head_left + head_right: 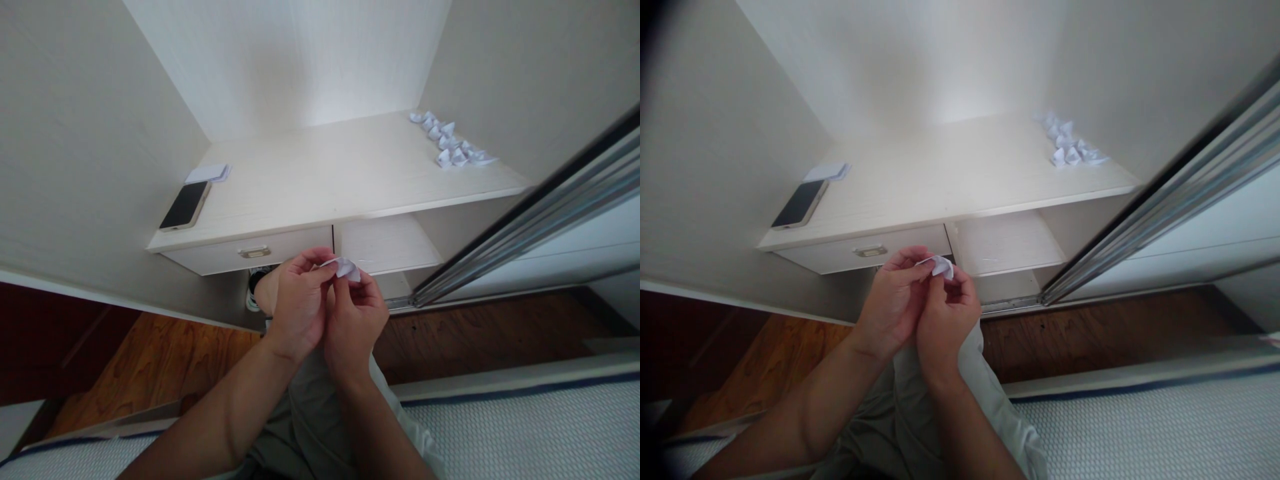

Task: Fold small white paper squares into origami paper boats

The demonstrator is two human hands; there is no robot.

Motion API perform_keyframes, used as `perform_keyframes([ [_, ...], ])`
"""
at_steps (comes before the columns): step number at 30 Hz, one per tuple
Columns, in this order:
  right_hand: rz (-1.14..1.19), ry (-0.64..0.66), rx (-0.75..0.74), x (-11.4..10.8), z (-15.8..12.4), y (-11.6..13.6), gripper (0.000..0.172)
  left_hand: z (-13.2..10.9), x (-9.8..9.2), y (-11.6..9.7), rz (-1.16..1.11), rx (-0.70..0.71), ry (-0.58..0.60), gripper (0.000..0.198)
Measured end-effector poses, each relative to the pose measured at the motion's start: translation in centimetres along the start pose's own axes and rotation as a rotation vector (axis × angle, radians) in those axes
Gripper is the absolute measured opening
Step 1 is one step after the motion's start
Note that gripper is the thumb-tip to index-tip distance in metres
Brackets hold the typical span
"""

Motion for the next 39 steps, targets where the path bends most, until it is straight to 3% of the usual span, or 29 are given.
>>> perform_keyframes([
  [5,0.034,0.004,0.031,0.2,-0.1,-0.3,0.017,-0.2,-0.4,-0.2,0.06,0.042,-0.036,0.034],
  [11,0.102,0.059,0.118,0.5,0.2,-0.9,0.018,0.2,0.1,-0.1,0.132,-0.053,0.104,0.032],
  [17,0.136,0.318,0.144,1.7,0.9,-0.9,0.027,1.1,-1.3,-1.4,0.218,-0.006,0.054,0.023],
  [20,0.043,0.424,0.001,1.6,1.7,0.5,0.023,1.2,-1.9,-2.1,0.379,0.041,0.071,0.019],
  [25,-0.328,0.571,-0.287,2.1,2.1,2.9,0.014,1.4,-1.4,-3.7,0.664,0.182,0.228,0.015],
  [28,-0.432,0.575,-0.372,2.2,2.1,3.5,0.014,1.8,-1.6,-4.7,0.699,0.217,0.25,0.022],
  [33,-0.605,0.552,-0.53,2.3,1.6,4.0,0.018,2.2,-1.8,-4.7,0.76,0.146,0.361,0.021],
  [37,-0.778,0.529,-0.705,2.6,0.8,4.4,0.023,2.1,-1.8,-4.7,0.806,0.179,0.337,0.016],
  [39,-0.793,0.528,-0.721,2.7,0.7,4.5,0.023,2.0,-1.6,-4.9,0.81,0.208,0.34,0.014],
])
Point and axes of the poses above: each hand's wrist, its own z-axis towards the middle knuckle, its own x-axis out of the palm, y = z × x, the point moved 8 cm from there along z, towards the middle knuckle, and after that the axes turned 4 degrees about -y, right-handed, at the moved point
